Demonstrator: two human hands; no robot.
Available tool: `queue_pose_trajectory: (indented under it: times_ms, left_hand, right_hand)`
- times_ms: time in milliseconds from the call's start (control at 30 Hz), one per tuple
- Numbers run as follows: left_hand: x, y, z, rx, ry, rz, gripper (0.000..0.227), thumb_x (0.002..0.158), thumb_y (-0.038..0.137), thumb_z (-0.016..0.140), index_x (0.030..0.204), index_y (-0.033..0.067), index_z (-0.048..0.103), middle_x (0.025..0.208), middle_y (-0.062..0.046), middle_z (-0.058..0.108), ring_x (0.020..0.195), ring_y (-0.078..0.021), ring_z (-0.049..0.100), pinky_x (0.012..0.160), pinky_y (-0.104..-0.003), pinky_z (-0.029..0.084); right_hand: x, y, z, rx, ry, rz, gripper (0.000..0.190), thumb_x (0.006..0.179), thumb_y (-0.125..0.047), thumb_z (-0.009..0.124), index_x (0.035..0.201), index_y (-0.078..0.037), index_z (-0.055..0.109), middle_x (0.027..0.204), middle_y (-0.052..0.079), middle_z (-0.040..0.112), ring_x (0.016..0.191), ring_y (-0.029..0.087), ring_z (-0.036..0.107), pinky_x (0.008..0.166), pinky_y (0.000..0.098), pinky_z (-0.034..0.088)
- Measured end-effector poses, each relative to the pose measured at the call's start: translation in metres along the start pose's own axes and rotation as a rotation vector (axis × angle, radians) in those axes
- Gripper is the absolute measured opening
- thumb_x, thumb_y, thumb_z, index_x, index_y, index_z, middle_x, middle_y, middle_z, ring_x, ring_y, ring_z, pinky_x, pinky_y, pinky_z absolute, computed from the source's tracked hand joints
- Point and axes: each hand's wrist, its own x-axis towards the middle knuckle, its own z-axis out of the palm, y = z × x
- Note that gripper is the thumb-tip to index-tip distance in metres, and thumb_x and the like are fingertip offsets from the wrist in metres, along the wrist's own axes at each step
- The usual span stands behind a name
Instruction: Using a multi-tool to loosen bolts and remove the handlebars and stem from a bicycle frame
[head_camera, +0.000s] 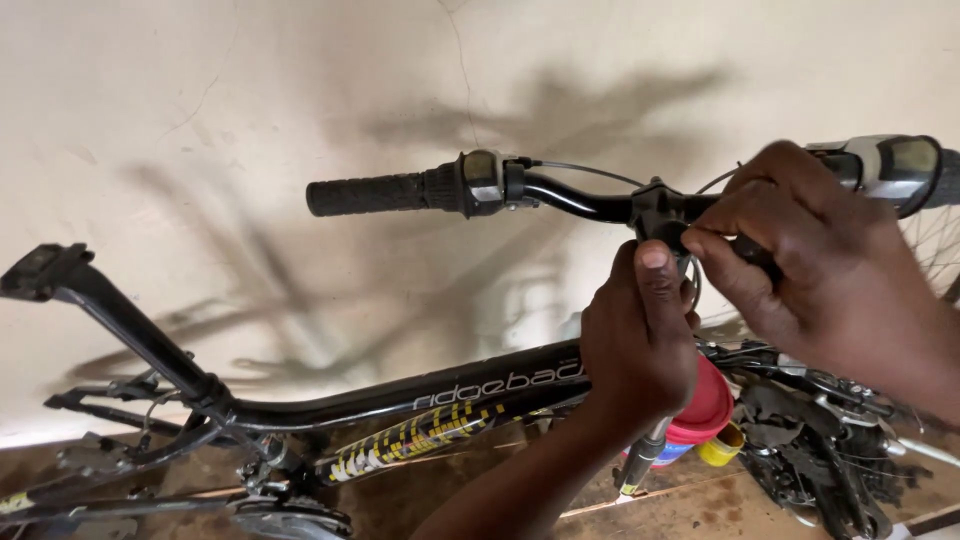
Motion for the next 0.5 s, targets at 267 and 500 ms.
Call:
queue_pose_trajectory:
  times_ms: [267, 500]
  left_hand:
    - [0.002, -0.004, 0.0, -0.002, 0.035, 0.062, 0.057, 0.097, 0.053, 0.013, 0.084, 0.0138, 0.052, 0.065, 0.0, 0.062, 0.057, -0.0246, 0.068, 0.055, -0.041, 0.047]
    - [0.003, 0.0, -0.006, -0.09, -0.048, -0.051, 0.062, 0.094, 0.058, 0.011, 0.084, 0.0145, 0.053, 0.069, 0.002, 0.062, 0.058, -0.0194, 0.069, 0.058, -0.035, 0.049]
  right_hand:
    - [-0.014, -0.006, 0.012, 0.138, 0.123, 0.186, 0.022, 0.096, -0.014, 0.058, 0.106, 0.006, 0.054, 0.091, 0.019, 0.06, 0.082, 0.029, 0.06, 0.067, 0.0374, 0.047]
    - [-0.017, -0.006, 0.015, 0.217, 0.1, 0.458, 0.025, 0.095, -0.013, 0.057, 0.115, 0.002, 0.054, 0.102, 0.012, 0.059, 0.081, 0.022, 0.056, 0.072, 0.0342, 0.041]
